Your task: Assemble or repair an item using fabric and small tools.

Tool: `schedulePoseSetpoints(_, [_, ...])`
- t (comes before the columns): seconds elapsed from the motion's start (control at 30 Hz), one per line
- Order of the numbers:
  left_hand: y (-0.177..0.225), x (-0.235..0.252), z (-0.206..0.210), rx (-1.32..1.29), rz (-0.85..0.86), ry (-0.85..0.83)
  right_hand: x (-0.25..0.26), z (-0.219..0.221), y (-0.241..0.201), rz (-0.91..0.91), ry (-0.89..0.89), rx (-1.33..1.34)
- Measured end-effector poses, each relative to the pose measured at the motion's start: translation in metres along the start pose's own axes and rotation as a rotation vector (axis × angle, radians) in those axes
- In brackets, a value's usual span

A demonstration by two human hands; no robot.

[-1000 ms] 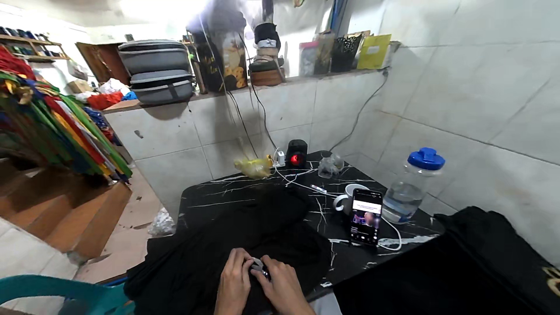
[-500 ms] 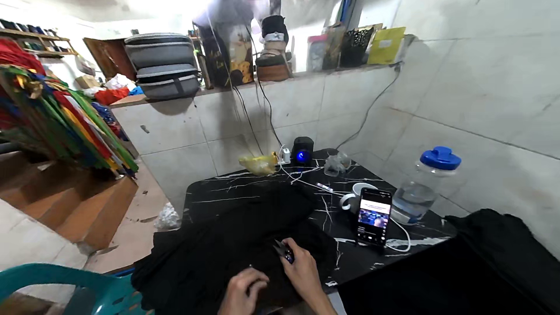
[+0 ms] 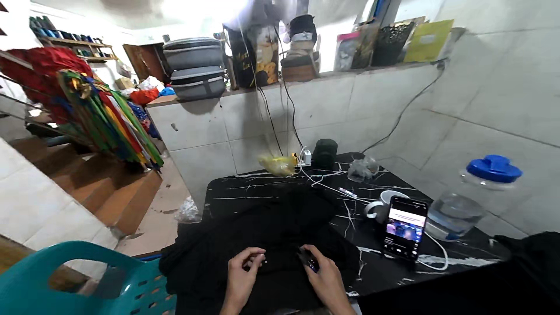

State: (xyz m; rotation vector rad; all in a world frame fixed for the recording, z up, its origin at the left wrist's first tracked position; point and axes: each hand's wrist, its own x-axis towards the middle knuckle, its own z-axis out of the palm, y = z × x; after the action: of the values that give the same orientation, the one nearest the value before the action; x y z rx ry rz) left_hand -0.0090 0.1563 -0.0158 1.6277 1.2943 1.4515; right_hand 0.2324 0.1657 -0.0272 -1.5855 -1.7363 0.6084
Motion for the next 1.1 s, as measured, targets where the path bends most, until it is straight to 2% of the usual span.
schedulePoseSetpoints(0.1, [0.004,0.003,0.018,0.281,0.14,-0.098,0.0,0.001,0.001,-0.014,0.013,0.006])
schedulePoseSetpoints(0.23, [0.011,0.014,0.046,0.616,0.208,-0.242,0.0,-0.003,0.001,0.007,-0.018,0.031])
schedulePoseSetpoints(0.3, [0.012,0.018,0.05,0.596,0.178,-0.247,-0.002,-0.003,0.003,0.013,-0.022,0.034])
schedulePoseSetpoints(0.37, [0.016,0.023,0.045,0.462,0.042,-0.238,-0.005,-0.006,0.002,0.033,-0.03,0.022])
schedulePoseSetpoints(0.43, [0.015,0.024,0.037,0.38,-0.02,-0.239,-0.008,-0.008,-0.001,0.056,-0.074,0.002])
schedulePoseSetpoints(0.53, [0.011,0.021,0.033,0.31,0.013,-0.244,-0.009,-0.012,-0.014,0.057,-0.196,-0.026])
schedulePoseSetpoints(0.63, [0.008,0.018,0.034,0.242,0.074,-0.245,-0.008,-0.007,-0.031,0.031,-0.245,-0.039])
schedulePoseSetpoints(0.73, [0.007,0.015,0.036,0.235,0.145,-0.209,-0.009,0.003,-0.043,0.003,-0.235,-0.047])
schedulePoseSetpoints(0.87, [0.012,0.01,0.032,0.237,0.229,-0.16,-0.01,0.008,-0.046,0.007,-0.136,-0.109])
schedulePoseSetpoints(0.9, [0.018,0.006,0.026,0.235,0.212,-0.24,-0.01,0.005,-0.045,0.024,-0.132,-0.11])
schedulePoseSetpoints(0.93, [0.029,0.002,0.019,0.216,0.172,-0.395,-0.011,0.002,-0.043,0.038,-0.133,-0.098])
schedulePoseSetpoints(1.0, [0.047,-0.005,0.006,0.161,0.073,-0.812,-0.014,-0.001,-0.037,0.04,-0.153,-0.091])
schedulePoseSetpoints(1.03, [0.05,-0.008,0.004,0.127,0.032,-0.967,-0.017,-0.003,-0.036,0.046,-0.188,-0.102])
schedulePoseSetpoints(1.07, [0.049,-0.011,0.005,0.114,0.009,-1.023,-0.022,-0.005,-0.036,0.063,-0.229,-0.13])
schedulePoseSetpoints(1.1, [0.044,-0.014,0.007,0.137,0.01,-0.971,-0.026,-0.008,-0.039,0.09,-0.27,-0.169])
